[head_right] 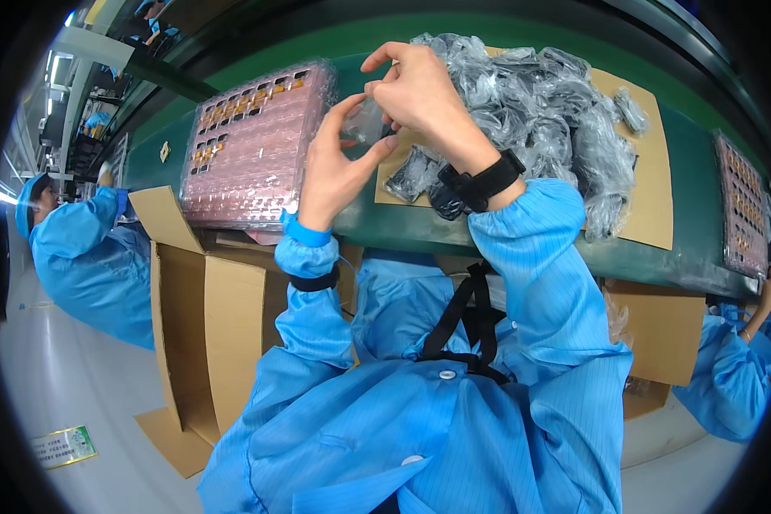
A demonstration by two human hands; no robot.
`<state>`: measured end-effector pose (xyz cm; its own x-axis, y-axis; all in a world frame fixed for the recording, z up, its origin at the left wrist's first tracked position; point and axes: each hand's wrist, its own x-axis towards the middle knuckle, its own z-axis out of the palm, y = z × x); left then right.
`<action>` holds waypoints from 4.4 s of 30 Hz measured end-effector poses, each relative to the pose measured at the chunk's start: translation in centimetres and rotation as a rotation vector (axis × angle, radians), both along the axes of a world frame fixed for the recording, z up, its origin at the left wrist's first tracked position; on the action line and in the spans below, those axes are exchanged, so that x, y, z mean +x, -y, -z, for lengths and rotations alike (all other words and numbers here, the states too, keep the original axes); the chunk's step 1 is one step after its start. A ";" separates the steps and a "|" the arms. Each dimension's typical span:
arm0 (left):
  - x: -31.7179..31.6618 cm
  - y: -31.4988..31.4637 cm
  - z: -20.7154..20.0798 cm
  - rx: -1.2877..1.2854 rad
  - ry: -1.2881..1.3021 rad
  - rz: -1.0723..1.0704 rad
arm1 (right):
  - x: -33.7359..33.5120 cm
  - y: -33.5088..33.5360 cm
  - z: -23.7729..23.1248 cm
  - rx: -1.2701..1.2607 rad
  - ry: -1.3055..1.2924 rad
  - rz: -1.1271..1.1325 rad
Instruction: Assembling small electronic modules and organizing them into trays for packing.
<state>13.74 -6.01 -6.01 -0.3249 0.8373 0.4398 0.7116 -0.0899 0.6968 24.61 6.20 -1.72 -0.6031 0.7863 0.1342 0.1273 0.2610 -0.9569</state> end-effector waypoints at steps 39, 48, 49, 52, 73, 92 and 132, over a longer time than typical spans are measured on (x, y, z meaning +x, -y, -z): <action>0.1 -2.8 2.0 -0.090 0.009 -0.101 | 3.2 -3.6 1.2 0.249 0.161 0.016; 6.1 -4.9 1.2 -0.306 -0.134 0.252 | 24.5 2.9 4.0 0.954 0.594 0.223; 6.9 -5.2 1.3 -0.304 -0.185 0.237 | 26.2 2.3 5.1 0.953 0.667 0.332; 9.7 -6.4 2.2 -0.308 -0.238 0.187 | 28.7 -0.2 6.3 0.776 0.653 0.437; 21.1 -11.5 4.6 -0.088 -0.078 -0.059 | 32.2 -6.4 8.1 0.472 0.627 0.871; 6.0 -3.1 7.2 -0.324 -0.440 -0.152 | 22.4 1.3 9.0 0.719 0.822 0.674; -0.9 18.4 5.4 0.056 0.458 -0.671 | -18.5 -4.4 1.5 0.096 0.559 -0.245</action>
<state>12.87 -24.37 -11.37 -0.9073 0.3813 0.1771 0.2718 0.2105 0.9391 6.14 10.60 -3.21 -0.7639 0.6164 -0.1911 0.5285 0.4276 -0.7334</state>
